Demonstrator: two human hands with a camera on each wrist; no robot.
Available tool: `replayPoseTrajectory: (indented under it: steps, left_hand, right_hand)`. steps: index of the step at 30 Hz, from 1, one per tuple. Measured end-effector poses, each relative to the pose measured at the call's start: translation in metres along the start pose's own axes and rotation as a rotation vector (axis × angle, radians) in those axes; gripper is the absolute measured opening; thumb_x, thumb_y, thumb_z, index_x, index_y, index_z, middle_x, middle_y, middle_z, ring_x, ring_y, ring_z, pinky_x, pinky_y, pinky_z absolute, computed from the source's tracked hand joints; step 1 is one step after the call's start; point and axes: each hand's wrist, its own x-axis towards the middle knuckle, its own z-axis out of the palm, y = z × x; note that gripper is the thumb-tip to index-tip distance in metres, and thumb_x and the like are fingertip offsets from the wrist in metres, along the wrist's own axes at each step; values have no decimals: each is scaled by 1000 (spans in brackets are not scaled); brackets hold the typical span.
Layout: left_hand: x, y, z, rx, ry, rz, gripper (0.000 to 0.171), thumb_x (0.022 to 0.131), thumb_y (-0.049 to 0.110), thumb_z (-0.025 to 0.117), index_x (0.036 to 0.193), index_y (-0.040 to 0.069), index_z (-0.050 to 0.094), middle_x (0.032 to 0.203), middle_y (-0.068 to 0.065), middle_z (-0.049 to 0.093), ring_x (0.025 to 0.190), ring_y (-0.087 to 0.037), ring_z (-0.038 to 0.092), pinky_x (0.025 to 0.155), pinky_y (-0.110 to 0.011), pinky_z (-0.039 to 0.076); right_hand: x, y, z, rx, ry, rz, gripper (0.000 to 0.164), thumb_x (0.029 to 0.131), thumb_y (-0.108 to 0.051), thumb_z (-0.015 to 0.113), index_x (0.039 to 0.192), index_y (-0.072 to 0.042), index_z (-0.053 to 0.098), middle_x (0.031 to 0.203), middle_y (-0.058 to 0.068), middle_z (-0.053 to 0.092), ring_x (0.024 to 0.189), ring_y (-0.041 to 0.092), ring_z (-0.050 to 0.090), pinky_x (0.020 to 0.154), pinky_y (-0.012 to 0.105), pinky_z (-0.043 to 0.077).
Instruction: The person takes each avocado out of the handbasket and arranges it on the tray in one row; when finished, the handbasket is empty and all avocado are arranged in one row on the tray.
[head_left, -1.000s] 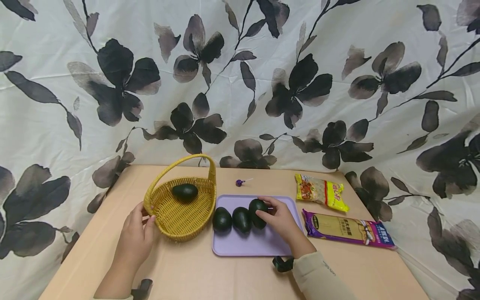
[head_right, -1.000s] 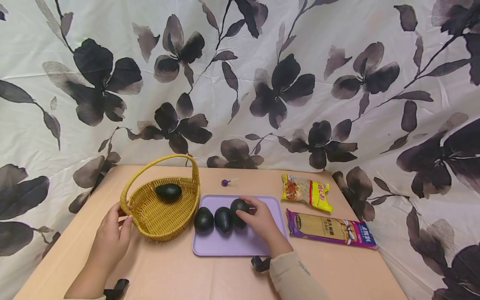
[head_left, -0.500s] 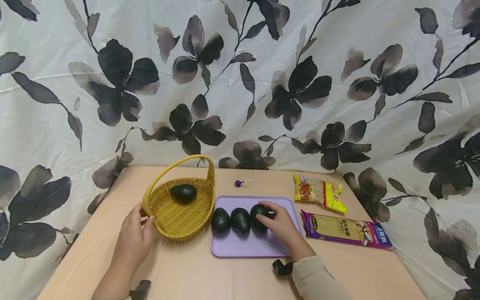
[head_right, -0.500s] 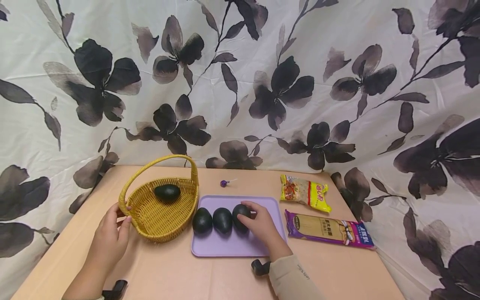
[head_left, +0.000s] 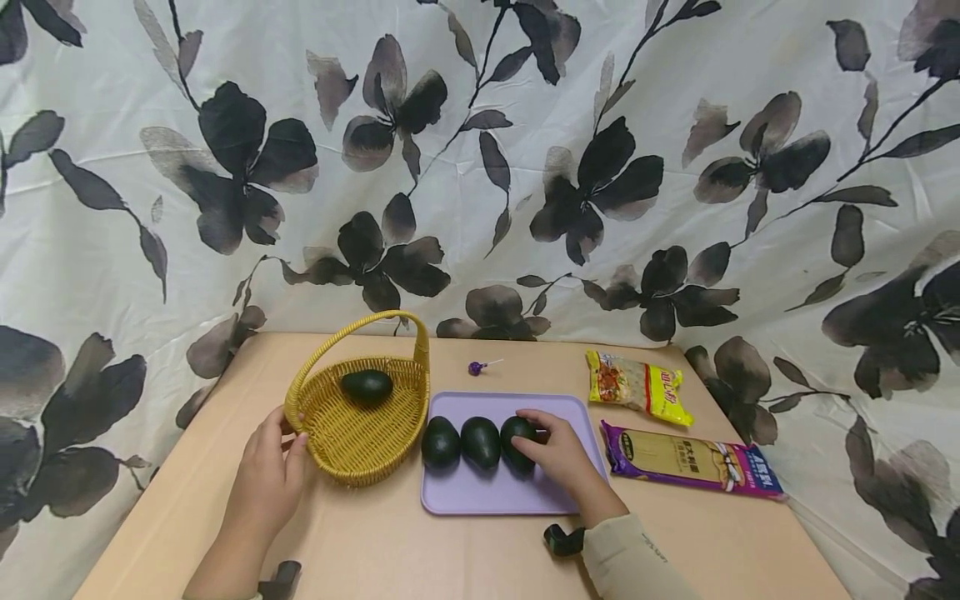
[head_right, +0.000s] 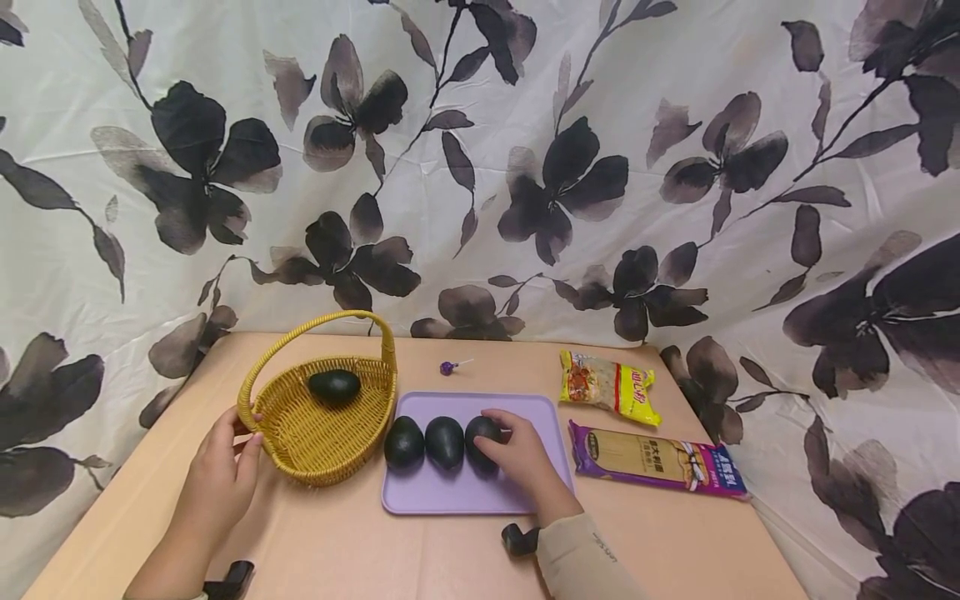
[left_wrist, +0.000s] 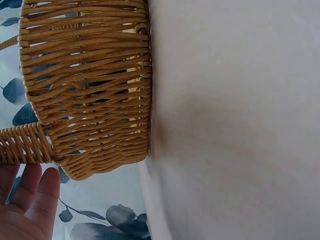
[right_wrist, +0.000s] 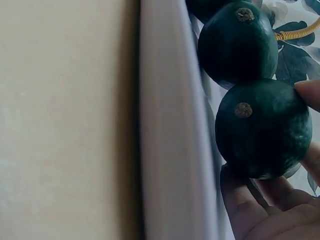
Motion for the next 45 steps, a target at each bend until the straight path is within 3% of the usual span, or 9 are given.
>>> replayPoseTrajectory:
  steps: [10, 17, 24, 32, 40, 45]
  left_hand:
    - [0, 0, 0, -6, 3, 2, 41, 106, 9, 51, 144, -5, 40, 128, -20, 56, 120, -36, 56, 94, -53, 57]
    - [-1, 1, -1, -14, -3, -11, 41, 107, 10, 49, 144, -6, 39, 129, -21, 55, 122, -38, 55, 95, -53, 56]
    - [-1, -1, 0, -5, -5, -14, 41, 107, 12, 49, 144, -5, 40, 129, -20, 56, 121, -36, 56, 94, -51, 56]
    - [0, 0, 0, -7, -6, -8, 41, 107, 11, 50, 144, -5, 40, 128, -20, 56, 121, -37, 56, 94, -53, 56]
    - [1, -1, 0, 4, -1, -6, 40, 107, 12, 51, 143, -4, 41, 127, -19, 57, 119, -35, 56, 92, -51, 57]
    - [0, -2, 0, 2, 1, 1, 40, 107, 11, 51, 142, -4, 41, 126, -19, 57, 119, -36, 57, 92, -51, 57]
  right_hand:
    - [0, 5, 3, 25, 6, -9, 48, 86, -18, 83, 132, -9, 69, 122, 11, 70, 104, 23, 67, 87, 36, 64]
    - [-1, 1, 2, 20, -10, 9, 49, 87, -17, 82, 133, -9, 67, 125, 11, 69, 104, 24, 67, 86, 33, 63]
    - [0, -7, 2, -13, 8, -30, 47, 89, -19, 80, 134, -11, 67, 130, 11, 69, 118, 33, 66, 107, 52, 56]
    - [-1, -27, -3, -19, 34, -103, 36, 92, -14, 77, 127, -13, 70, 131, 19, 68, 125, 33, 63, 115, 54, 49]
    - [1, -52, -1, 13, 10, -142, 32, 92, -15, 77, 123, -17, 71, 125, 4, 71, 126, 25, 63, 115, 46, 50]
    - [4, -71, 6, 54, -37, -188, 33, 91, -13, 78, 123, -15, 72, 126, 6, 71, 126, 26, 63, 115, 47, 50]
